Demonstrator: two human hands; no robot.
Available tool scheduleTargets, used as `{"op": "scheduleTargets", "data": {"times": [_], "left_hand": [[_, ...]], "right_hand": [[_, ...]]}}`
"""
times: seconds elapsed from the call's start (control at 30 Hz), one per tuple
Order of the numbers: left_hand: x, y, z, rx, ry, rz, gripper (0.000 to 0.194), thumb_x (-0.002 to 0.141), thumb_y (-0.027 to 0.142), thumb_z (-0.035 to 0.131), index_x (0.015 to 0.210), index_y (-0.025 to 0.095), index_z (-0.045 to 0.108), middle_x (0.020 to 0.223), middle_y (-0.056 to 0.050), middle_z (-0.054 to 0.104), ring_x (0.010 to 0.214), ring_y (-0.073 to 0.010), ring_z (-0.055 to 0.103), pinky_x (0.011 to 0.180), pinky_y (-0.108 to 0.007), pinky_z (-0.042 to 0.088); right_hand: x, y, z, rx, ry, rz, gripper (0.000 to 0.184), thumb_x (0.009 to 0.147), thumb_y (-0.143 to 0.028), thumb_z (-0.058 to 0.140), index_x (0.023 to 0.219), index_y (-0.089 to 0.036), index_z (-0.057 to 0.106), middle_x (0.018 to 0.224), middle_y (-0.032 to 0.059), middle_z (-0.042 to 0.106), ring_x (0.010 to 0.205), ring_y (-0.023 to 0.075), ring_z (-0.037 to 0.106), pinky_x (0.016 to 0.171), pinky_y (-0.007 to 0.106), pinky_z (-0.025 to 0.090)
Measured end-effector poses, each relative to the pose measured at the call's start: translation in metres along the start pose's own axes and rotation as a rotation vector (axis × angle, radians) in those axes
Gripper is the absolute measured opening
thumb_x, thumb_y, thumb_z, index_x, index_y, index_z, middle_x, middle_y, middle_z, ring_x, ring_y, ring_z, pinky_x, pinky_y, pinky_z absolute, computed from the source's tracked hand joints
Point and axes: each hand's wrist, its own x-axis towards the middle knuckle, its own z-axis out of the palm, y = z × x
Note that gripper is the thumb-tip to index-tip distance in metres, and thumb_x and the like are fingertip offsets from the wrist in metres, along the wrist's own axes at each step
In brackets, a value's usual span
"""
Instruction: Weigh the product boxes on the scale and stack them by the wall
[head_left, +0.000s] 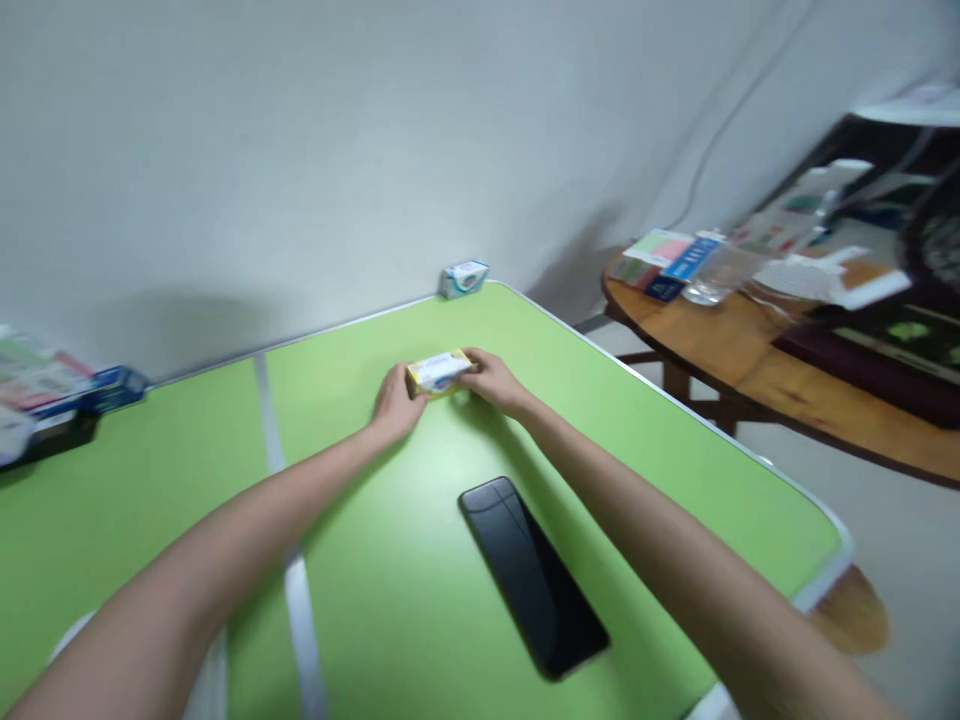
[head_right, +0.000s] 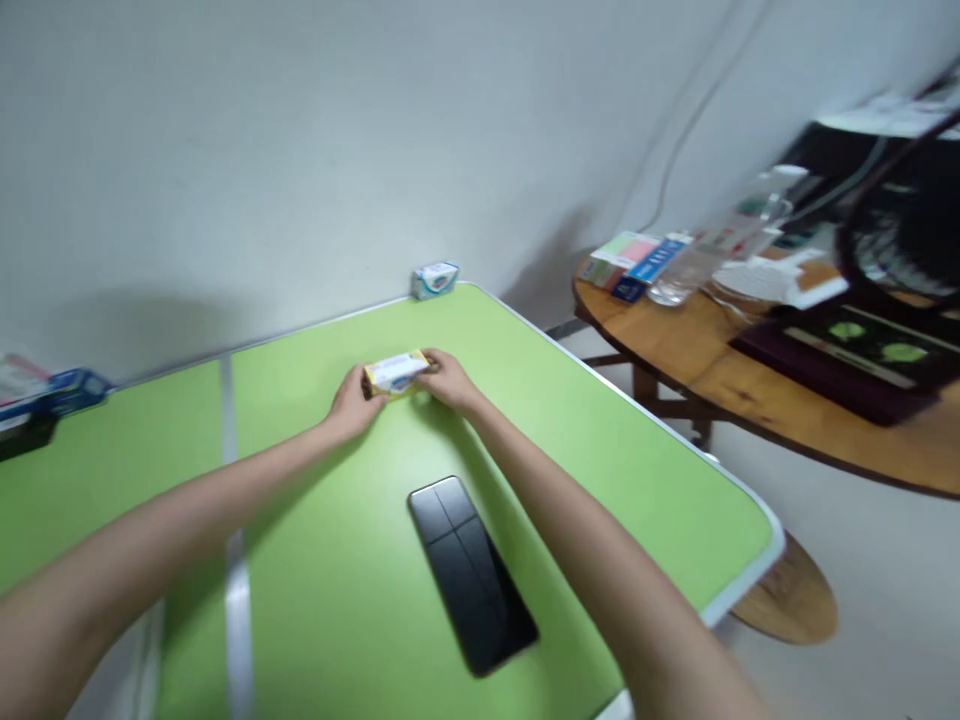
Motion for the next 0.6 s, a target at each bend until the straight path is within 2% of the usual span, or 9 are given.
{"op": "scheduleTargets", "data": {"times": [0.07,0.17,0.27,0.33,0.43,0.53,0.6], "left_hand": [[-0.024,0.01,-0.048,0.061,-0.082,-0.027,0.033,0.057,-0.001,0.069,0.082,0.018,0.058,0.087,-0.007,0.068,0.084,-0.0234,0.065,0.082,-0.04,0.053],[-0.066,0.032,-0.136,0.124,-0.119,-0.036,0.034,0.058,0.004,0.07,0.086,0.019,0.058,0.091,-0.003,0.068,0.086,-0.021,0.064,0.081,-0.035,0.052],[-0.125,0.053,-0.223,0.242,-0.166,-0.036,0.035,0.066,0.014,0.069,0.098,0.02,0.055,0.105,-0.004,0.066,0.099,-0.0209,0.061,0.088,-0.035,0.049],[-0.17,0.057,-0.268,0.32,-0.183,-0.082,0.035,0.07,0.018,0.067,0.103,0.02,0.054,0.109,-0.005,0.063,0.103,-0.0222,0.059,0.089,-0.036,0.049],[-0.229,0.041,-0.309,0.384,-0.167,-0.14,0.037,0.069,0.017,0.066,0.104,0.021,0.055,0.11,-0.006,0.058,0.105,-0.0236,0.057,0.091,-0.038,0.048],[-0.261,0.015,-0.325,0.389,-0.147,-0.195,0.038,0.07,0.013,0.062,0.107,0.02,0.054,0.114,-0.008,0.057,0.111,-0.0243,0.055,0.097,-0.041,0.046],[-0.27,0.004,-0.33,0.371,-0.158,-0.236,0.049,0.071,0.013,0.06,0.119,0.019,0.049,0.125,-0.01,0.055,0.12,-0.0256,0.051,0.104,-0.044,0.041]], "right_hand": [[-0.03,-0.025,0.013,-0.026,-0.149,-0.004,0.021,0.055,-0.01,0.063,0.075,-0.015,0.062,0.07,0.0035,0.068,0.064,0.0185,0.063,0.062,0.031,0.053],[-0.072,-0.069,0.043,-0.033,-0.348,-0.071,0.026,0.06,-0.021,0.071,0.085,-0.016,0.061,0.081,0.0054,0.07,0.071,0.0199,0.065,0.065,0.032,0.053],[-0.117,-0.115,0.08,-0.069,-0.529,-0.211,0.032,0.074,-0.034,0.067,0.099,-0.018,0.058,0.092,0.007,0.068,0.076,0.019,0.062,0.068,0.032,0.052],[-0.148,-0.137,0.107,-0.134,-0.63,-0.327,0.027,0.079,-0.035,0.063,0.1,-0.018,0.058,0.09,0.0066,0.066,0.077,0.0186,0.059,0.068,0.032,0.05],[-0.187,-0.149,0.151,-0.214,-0.743,-0.39,0.023,0.08,-0.029,0.06,0.101,-0.018,0.058,0.09,0.0059,0.064,0.08,0.019,0.055,0.069,0.033,0.049],[-0.209,-0.147,0.188,-0.27,-0.798,-0.324,0.025,0.08,-0.027,0.059,0.103,-0.018,0.056,0.091,0.0057,0.062,0.081,0.0195,0.056,0.07,0.034,0.05],[-0.215,-0.147,0.2,-0.287,-0.827,-0.286,0.028,0.082,-0.028,0.057,0.108,-0.019,0.055,0.095,0.0064,0.062,0.083,0.0201,0.058,0.068,0.033,0.051]]}}
